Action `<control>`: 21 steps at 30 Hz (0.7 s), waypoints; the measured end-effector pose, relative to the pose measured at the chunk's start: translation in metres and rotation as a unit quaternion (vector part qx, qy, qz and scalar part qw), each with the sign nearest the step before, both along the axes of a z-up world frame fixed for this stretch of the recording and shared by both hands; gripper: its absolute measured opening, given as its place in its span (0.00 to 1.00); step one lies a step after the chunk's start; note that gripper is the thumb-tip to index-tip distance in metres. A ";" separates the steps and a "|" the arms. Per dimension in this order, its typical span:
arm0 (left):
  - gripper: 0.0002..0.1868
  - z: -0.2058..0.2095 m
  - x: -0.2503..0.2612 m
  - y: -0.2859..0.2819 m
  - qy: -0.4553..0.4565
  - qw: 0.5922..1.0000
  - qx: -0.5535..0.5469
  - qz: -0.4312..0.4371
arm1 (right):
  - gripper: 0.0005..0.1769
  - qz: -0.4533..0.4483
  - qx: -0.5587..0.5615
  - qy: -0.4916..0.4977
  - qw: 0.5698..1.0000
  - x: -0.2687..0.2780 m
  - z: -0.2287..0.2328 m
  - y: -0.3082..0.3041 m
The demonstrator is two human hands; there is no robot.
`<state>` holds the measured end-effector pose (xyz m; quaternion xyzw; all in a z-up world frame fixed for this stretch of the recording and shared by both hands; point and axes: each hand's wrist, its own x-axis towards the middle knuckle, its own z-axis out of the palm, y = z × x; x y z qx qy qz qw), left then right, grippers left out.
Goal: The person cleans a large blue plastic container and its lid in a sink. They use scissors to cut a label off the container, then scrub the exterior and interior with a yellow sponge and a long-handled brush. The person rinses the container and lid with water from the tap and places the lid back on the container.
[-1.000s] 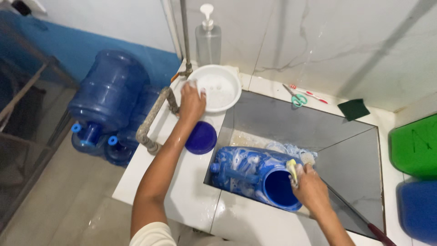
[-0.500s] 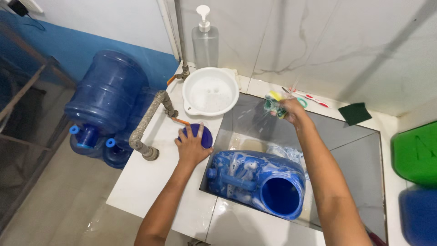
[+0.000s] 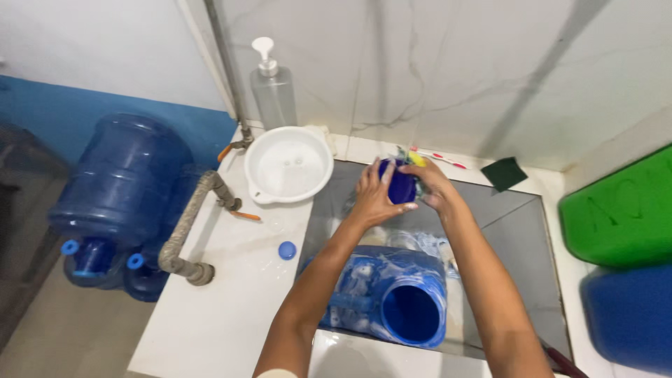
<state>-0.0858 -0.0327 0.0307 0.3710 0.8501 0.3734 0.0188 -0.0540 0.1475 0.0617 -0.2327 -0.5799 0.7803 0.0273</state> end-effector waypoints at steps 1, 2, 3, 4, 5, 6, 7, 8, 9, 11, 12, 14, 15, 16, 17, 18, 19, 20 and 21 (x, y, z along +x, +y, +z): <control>0.58 -0.017 -0.010 0.023 -0.011 0.998 0.062 -0.017 | 0.25 -0.033 -0.017 0.003 0.999 0.010 -0.004 0.024; 0.51 -0.037 -0.026 0.043 -0.026 0.992 0.117 -0.035 | 0.24 -0.067 -0.040 0.002 0.997 0.022 -0.016 0.041; 0.45 -0.059 -0.035 0.062 -0.042 0.983 0.172 -0.052 | 0.23 -0.094 -0.091 0.020 0.991 0.034 -0.032 0.053; 0.41 -0.077 -0.044 0.083 -0.214 0.956 0.197 -0.034 | 0.22 -0.121 -0.139 0.047 0.982 0.042 -0.045 0.063; 0.37 -0.091 -0.051 0.104 -0.380 0.900 0.214 -0.017 | 0.21 -0.147 -0.187 0.074 0.968 0.051 -0.055 0.074; 0.34 -0.104 -0.053 0.119 -0.535 0.816 0.218 -0.001 | 0.19 -0.193 -0.145 0.037 0.970 0.057 -0.067 0.079; 0.31 -0.112 -0.054 0.130 -0.574 0.771 0.272 -0.035 | 0.16 -0.237 -0.102 0.000 0.966 0.062 -0.079 0.081; 0.29 -0.114 -0.048 0.135 -0.613 0.719 0.319 -0.067 | 0.15 -0.282 -0.062 -0.042 0.956 0.073 -0.091 0.081; 0.27 -0.111 -0.040 0.138 -0.649 0.661 0.364 -0.097 | 0.15 -0.299 0.170 -0.014 0.939 0.086 -0.101 0.081; 0.25 -0.098 -0.021 0.133 -0.650 0.649 0.378 -0.110 | 0.16 -0.279 0.596 0.034 0.752 0.108 -0.111 0.077; 0.25 -0.087 -0.006 0.125 -0.652 0.642 0.388 -0.113 | 0.19 -0.238 0.633 0.063 0.734 0.120 -0.112 0.065; 0.22 -0.063 0.022 0.116 -0.680 0.604 0.389 -0.143 | 0.26 -0.154 0.698 0.122 0.689 0.132 -0.106 0.027; 0.22 -0.052 0.033 0.112 -0.693 0.585 0.390 -0.157 | 0.26 -0.145 0.682 0.140 0.704 0.131 -0.097 0.011; 0.25 -0.043 0.043 0.104 -0.702 0.572 0.392 -0.161 | 0.27 -0.132 0.664 0.159 0.718 0.129 -0.088 -0.004; 0.28 -0.036 0.052 0.096 -0.711 0.558 0.394 -0.165 | 0.28 -0.119 0.646 0.178 0.732 0.132 -0.078 -0.012; 0.31 -0.031 0.061 0.086 -0.721 0.544 0.394 -0.169 | 0.27 -0.111 0.635 0.153 0.749 0.131 -0.067 -0.008; 0.32 -0.027 0.070 0.076 -0.728 0.546 0.380 -0.167 | 0.26 -0.102 0.623 0.128 0.765 0.123 -0.055 0.003; 0.32 -0.024 0.073 0.068 -0.732 0.550 0.365 -0.168 | 0.25 -0.097 0.610 0.107 0.779 0.118 -0.047 0.010; 0.33 -0.022 0.075 0.059 -0.736 0.554 0.350 -0.169 | 0.24 -0.112 0.618 0.091 0.773 0.121 -0.046 0.005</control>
